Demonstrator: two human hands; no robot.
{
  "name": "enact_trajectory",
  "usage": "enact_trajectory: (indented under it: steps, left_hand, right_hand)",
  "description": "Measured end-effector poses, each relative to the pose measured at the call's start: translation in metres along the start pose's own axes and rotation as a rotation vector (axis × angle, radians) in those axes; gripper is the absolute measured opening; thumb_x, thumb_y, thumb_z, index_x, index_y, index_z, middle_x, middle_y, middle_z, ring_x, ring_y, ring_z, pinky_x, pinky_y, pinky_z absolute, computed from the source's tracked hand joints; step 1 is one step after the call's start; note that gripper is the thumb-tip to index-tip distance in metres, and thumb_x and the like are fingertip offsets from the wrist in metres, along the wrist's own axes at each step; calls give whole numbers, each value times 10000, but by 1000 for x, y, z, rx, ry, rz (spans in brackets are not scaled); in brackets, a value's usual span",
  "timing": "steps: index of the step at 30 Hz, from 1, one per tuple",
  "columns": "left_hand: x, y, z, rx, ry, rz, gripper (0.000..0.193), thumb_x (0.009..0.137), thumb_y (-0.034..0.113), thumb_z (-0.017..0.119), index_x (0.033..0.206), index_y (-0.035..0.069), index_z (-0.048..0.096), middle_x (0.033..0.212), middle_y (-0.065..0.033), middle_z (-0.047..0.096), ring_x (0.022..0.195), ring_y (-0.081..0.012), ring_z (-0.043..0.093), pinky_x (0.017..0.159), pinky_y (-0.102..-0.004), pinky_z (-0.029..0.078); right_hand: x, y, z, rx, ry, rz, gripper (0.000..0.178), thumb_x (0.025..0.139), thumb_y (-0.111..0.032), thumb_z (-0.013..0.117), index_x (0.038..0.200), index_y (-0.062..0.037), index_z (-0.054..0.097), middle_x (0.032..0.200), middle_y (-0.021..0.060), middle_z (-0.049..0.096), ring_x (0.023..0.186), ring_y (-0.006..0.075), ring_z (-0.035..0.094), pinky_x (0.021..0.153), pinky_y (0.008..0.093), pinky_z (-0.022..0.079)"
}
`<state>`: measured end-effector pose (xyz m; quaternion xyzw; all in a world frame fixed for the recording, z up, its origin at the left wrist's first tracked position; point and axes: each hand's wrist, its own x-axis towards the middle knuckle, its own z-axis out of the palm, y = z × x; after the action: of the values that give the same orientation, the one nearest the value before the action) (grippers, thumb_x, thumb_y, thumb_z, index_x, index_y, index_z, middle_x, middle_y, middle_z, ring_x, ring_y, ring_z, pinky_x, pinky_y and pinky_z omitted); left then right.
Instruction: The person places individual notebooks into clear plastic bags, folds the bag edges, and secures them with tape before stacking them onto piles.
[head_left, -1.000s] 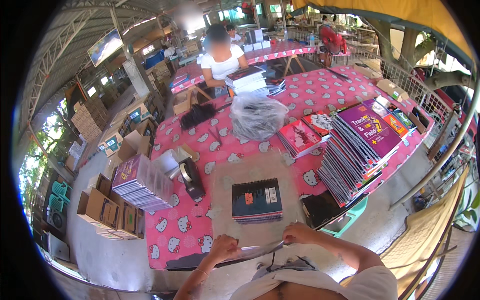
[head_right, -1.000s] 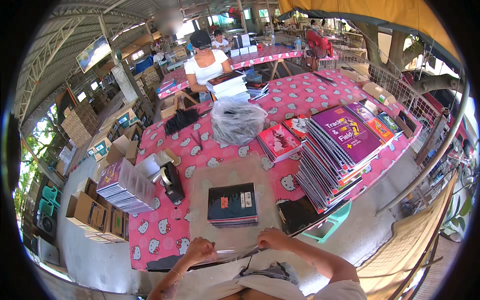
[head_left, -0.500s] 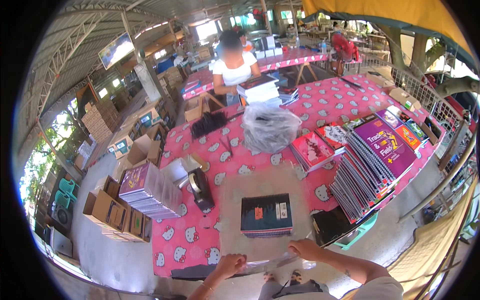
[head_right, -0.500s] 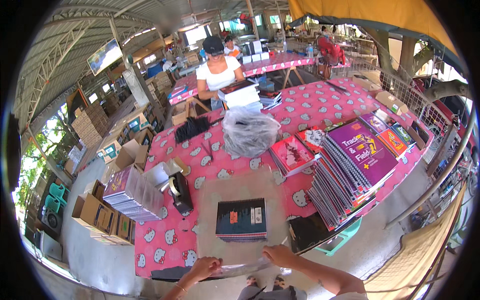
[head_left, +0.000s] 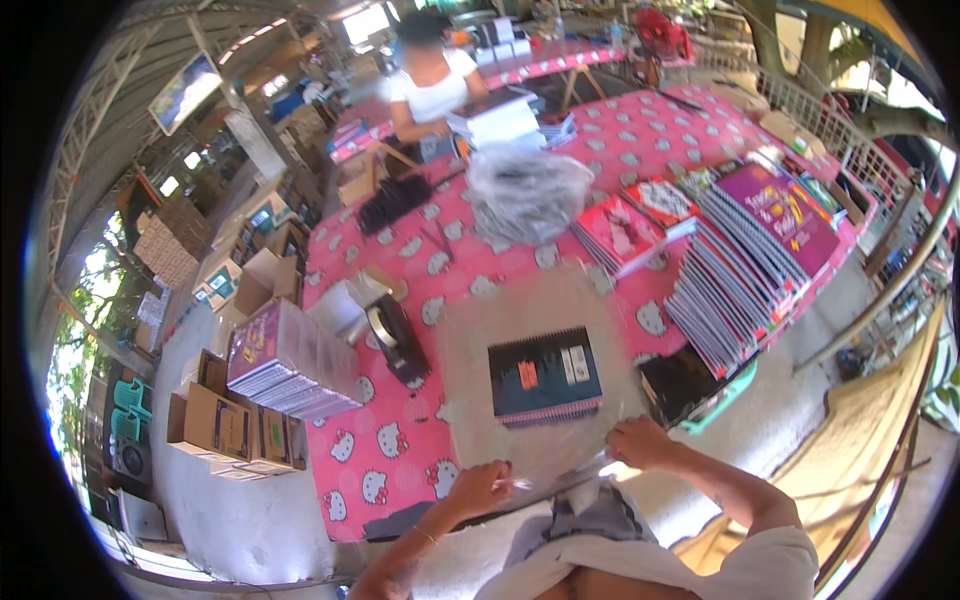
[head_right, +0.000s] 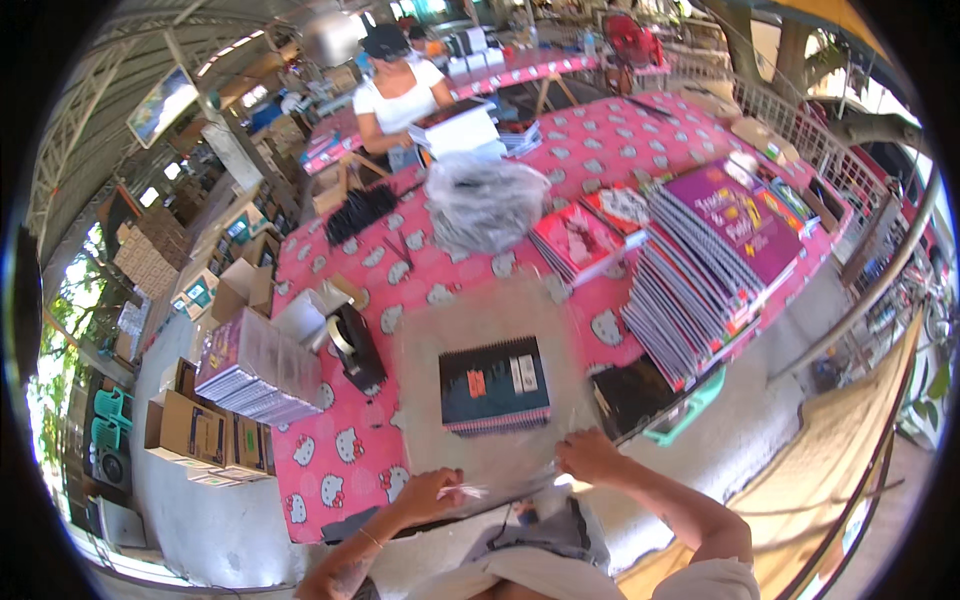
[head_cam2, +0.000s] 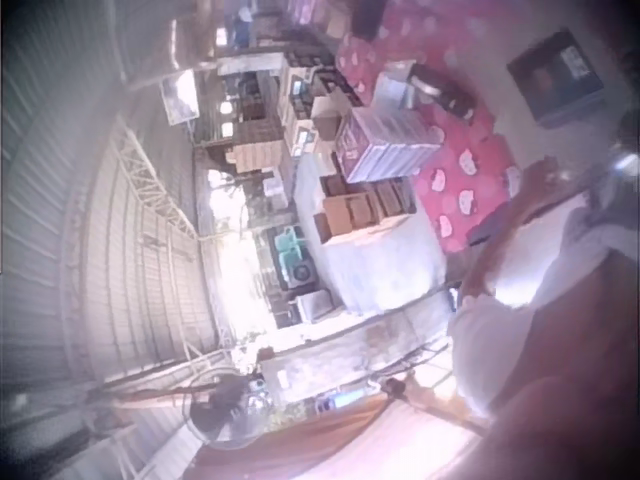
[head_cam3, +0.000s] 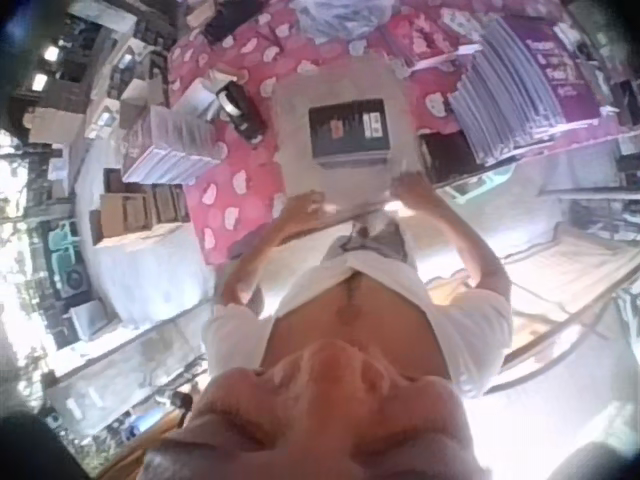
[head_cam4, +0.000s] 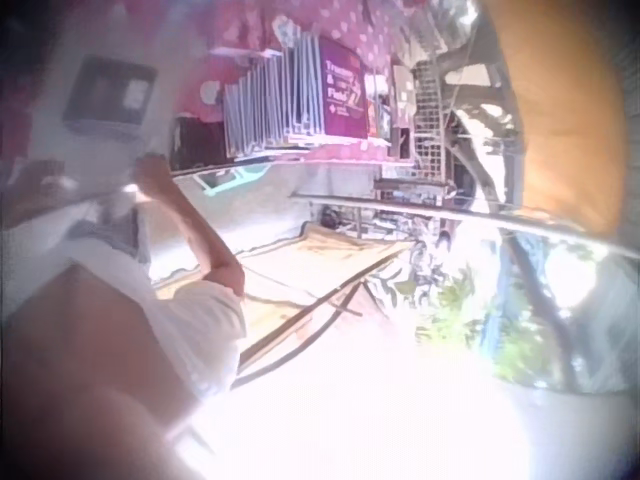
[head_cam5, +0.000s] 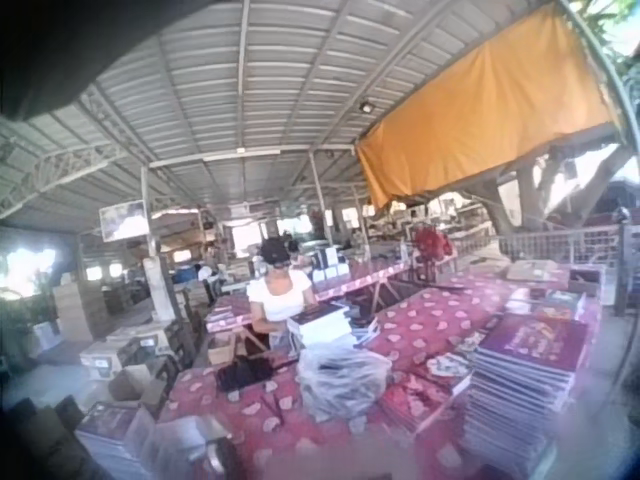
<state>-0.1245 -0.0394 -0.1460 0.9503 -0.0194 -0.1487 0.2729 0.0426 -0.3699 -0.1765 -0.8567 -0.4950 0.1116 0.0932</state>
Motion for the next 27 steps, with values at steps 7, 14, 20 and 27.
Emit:
enact_trajectory:
  steps: [7, 14, 20, 27]
  left_hand:
    - [-16, -28, -32, 32, -150, 46, 255, 863, 316, 673, 981, 90, 674, 893, -137, 696, 832, -343, 680, 704, -451, 523]
    - [-1, -36, -33, -64, -191, 57, 487, 791, 499, 735, 977, 60, 638, 897, -145, 692, 819, -310, 682, 684, -388, 512]
    - [-16, -55, -47, -118, -349, 38, 328, 892, 355, 661, 1010, 49, 643, 969, -159, 686, 916, -330, 661, 790, -402, 508]
    - [25, -74, -99, -189, 515, 117, 176, 855, 140, 589, 930, 16, 688, 904, -125, 687, 898, -278, 657, 758, -372, 507]
  right_hand:
    - [-3, -10, -28, 175, 281, 100, 78, 861, -169, 587, 917, -126, 622, 793, 79, 650, 768, 299, 661, 686, 439, 528]
    - [5, -21, -3, -37, 240, 124, 590, 751, -516, 723, 1053, -39, 550, 993, 134, 596, 940, 338, 614, 796, 474, 455]
    - [-12, -43, 10, -221, 289, 140, 704, 669, -517, 796, 1136, -63, 528, 1041, 101, 559, 1043, 314, 559, 881, 451, 421]
    - [5, 15, -36, 1070, 574, 265, 324, 885, -304, 709, 1047, -33, 637, 953, 65, 655, 962, 176, 609, 854, 356, 480]
